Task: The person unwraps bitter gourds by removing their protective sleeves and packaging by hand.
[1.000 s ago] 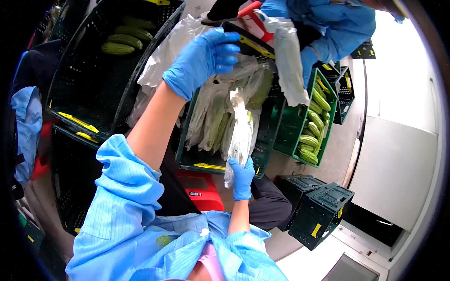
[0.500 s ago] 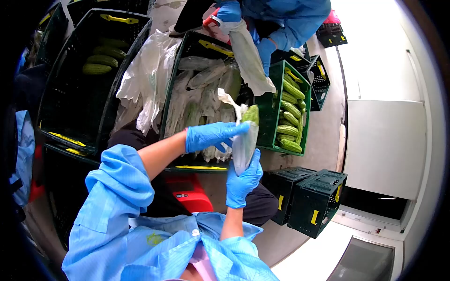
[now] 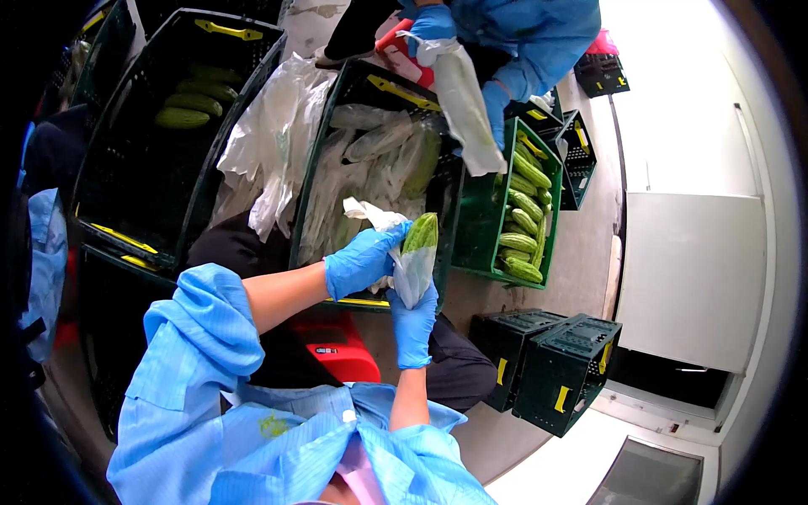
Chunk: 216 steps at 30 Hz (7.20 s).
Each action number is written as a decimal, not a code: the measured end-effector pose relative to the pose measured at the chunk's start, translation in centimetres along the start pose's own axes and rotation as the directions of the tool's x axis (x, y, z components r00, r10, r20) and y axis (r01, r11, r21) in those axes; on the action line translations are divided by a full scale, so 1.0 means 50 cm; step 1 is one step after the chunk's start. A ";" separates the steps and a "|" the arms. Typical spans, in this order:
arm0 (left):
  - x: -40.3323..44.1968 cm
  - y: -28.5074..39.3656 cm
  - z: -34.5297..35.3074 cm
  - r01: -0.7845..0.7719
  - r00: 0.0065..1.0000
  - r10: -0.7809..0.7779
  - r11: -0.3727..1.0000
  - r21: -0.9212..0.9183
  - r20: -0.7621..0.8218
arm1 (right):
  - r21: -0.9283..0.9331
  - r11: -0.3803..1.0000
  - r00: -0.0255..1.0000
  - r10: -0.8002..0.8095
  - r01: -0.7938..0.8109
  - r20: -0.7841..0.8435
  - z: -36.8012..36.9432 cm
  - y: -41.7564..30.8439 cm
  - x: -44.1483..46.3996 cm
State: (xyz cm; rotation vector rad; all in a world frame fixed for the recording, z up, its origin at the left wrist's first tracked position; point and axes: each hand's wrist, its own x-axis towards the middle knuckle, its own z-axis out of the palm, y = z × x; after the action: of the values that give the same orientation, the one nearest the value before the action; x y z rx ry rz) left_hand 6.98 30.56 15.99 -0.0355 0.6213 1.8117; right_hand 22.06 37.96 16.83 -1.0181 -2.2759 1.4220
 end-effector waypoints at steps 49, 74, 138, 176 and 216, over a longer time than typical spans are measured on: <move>-0.013 -0.063 -0.020 -0.169 0.979 0.170 0.358 0.918 0.114 | 0.383 0.923 0.964 0.124 -0.025 -0.234 -0.071 -0.042 0.052; -0.001 -0.054 -0.009 -0.150 0.979 0.194 0.450 0.880 0.068 | 0.389 0.757 0.851 -0.464 0.525 -0.245 -0.086 -0.131 -0.020; -0.037 0.333 -0.383 -0.624 0.655 0.625 0.764 0.163 -0.424 | 0.990 0.138 0.920 0.385 0.026 -0.078 -0.347 0.200 0.000; -0.122 -0.050 -0.050 0.362 0.813 -0.491 0.848 0.388 0.312 | 0.767 0.592 0.966 0.213 -0.248 0.148 -0.132 -0.041 0.005; -0.121 -0.098 -0.022 0.547 0.693 -0.440 0.837 -0.020 0.571 | 0.866 0.446 0.963 0.239 -0.226 0.128 -0.123 0.008 0.001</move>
State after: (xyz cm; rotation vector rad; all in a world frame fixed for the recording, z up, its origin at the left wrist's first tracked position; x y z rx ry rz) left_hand 13.10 25.71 15.11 0.1701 0.0046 1.2450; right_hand 25.60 42.27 19.44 -0.9360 -1.0155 2.2898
